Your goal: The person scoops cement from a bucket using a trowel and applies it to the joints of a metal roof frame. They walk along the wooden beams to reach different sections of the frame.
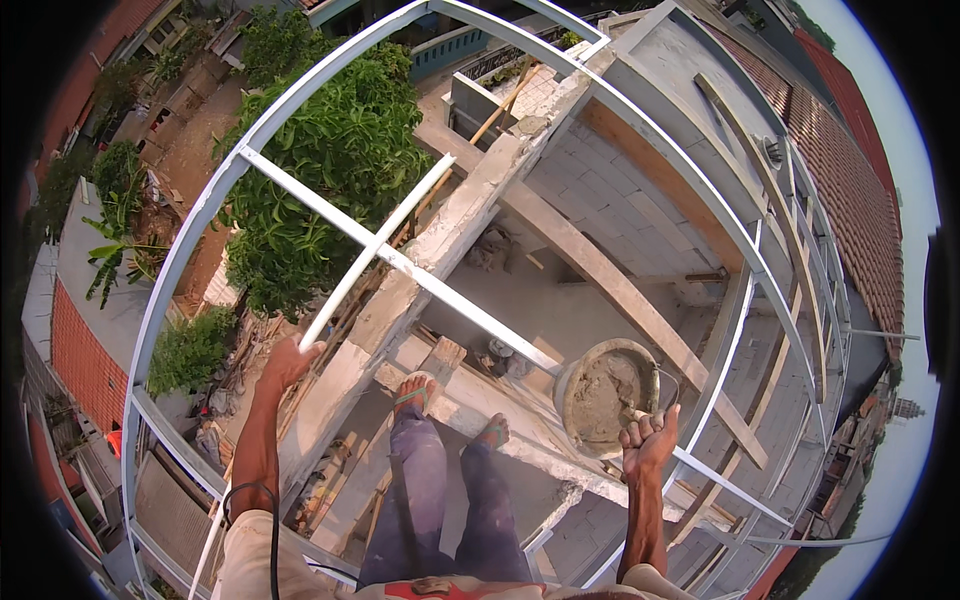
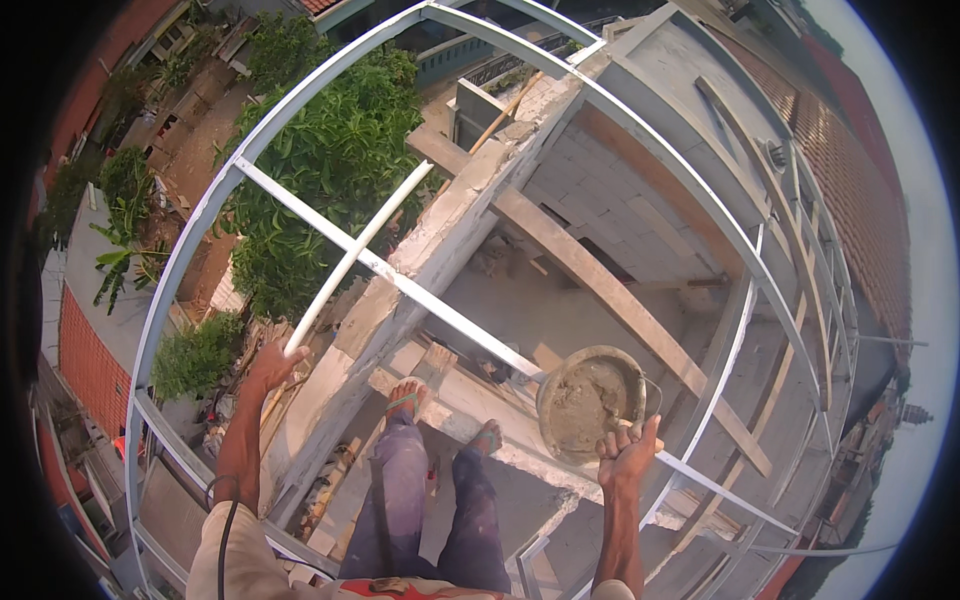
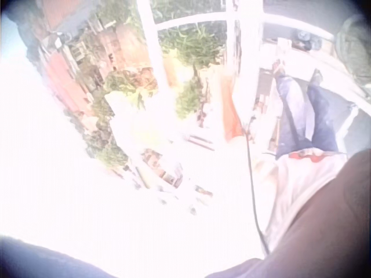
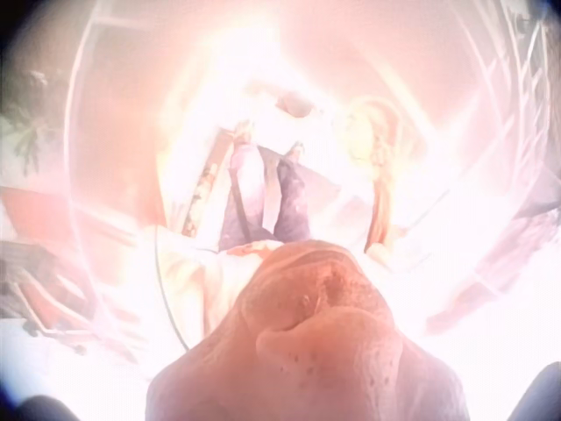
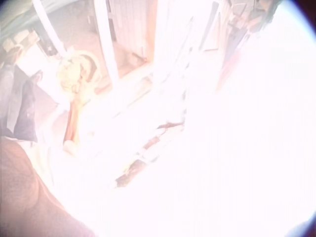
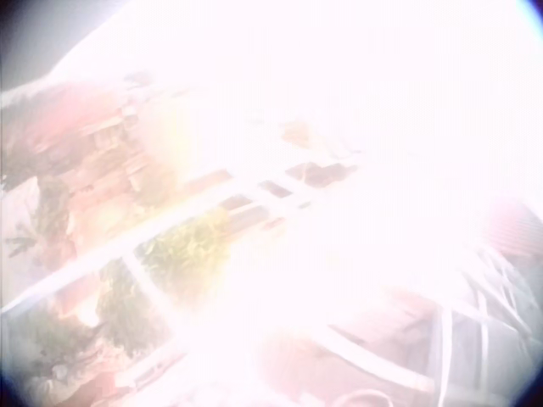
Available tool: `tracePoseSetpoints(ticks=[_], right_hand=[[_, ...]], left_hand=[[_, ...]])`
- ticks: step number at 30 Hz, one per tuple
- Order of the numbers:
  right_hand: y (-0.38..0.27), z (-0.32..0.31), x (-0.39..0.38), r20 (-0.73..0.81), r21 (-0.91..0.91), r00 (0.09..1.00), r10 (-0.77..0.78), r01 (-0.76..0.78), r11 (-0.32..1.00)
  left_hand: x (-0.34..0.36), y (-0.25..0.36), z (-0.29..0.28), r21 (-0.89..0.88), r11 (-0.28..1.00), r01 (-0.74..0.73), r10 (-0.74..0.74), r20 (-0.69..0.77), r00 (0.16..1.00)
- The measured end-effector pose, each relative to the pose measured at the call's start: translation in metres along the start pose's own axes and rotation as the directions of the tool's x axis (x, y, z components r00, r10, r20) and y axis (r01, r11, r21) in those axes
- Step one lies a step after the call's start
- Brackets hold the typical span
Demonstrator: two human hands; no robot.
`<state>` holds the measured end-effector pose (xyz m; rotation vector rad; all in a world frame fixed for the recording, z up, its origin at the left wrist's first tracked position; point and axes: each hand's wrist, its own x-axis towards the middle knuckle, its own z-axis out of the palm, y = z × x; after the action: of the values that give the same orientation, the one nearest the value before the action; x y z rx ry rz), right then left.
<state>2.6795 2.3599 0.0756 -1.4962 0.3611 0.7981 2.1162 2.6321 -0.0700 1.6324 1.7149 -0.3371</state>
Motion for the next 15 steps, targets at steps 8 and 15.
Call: tracePoseSetpoints(ticks=[8, 15], right_hand=[[0.003, -0.007, 0.003, 0.041, 0.005, 0.999, 0.007, -0.008, 1.0], [-0.006, -0.01, -0.003, 0.051, -0.017, 0.999, 0.0, 0.001, 1.0]], left_hand=[[-0.025, -0.021, 0.012, 0.033, 0.999, -0.029, 0.029, 0.022, 0.999], [0.008, 0.153, -0.077, -0.223, 0.955, -0.197, 0.218, 0.073, 0.973]])
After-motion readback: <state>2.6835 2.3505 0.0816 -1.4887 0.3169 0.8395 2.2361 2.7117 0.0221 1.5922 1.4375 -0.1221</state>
